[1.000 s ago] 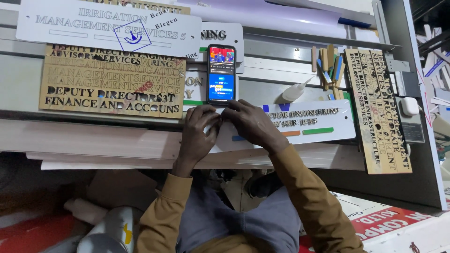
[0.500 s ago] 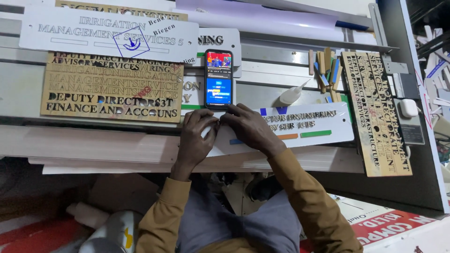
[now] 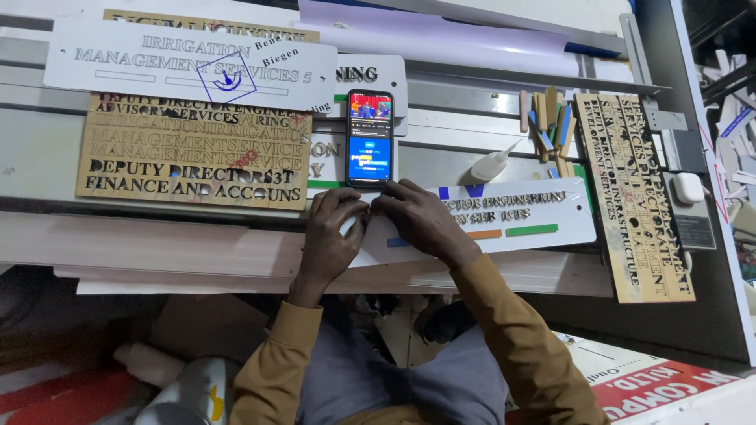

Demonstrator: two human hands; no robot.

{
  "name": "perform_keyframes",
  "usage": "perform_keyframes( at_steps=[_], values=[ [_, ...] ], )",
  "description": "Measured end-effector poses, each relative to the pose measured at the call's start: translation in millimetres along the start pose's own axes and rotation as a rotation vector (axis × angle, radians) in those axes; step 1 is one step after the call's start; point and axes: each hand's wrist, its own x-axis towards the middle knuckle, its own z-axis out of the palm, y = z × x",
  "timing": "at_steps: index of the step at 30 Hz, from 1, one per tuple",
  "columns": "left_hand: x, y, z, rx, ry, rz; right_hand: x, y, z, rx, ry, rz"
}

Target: Applying small cut-out letters to a sign board using a glue bottle for assembly while referring to a smartphone for layout.

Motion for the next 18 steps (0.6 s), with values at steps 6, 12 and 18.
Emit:
perform_keyframes(
  at_steps=[6, 12, 18],
  values=[
    [-3.3, -7.8, 4.6, 0.028, 0.013, 0.008, 1.2, 0.3, -0.6, -0.03, -0.007, -0.008],
    [-1.7, -7.3, 4.1, 0.036, 0.02, 0.029, 3.3, 0.2, -1.8, -0.015, -0.016, -0.011],
    [-1.0, -7.1, 3.9, 0.031, 0.028, 0.031, 3.3, 4.1, 1.1, 0.002, 0.005, -0.029]
  ],
)
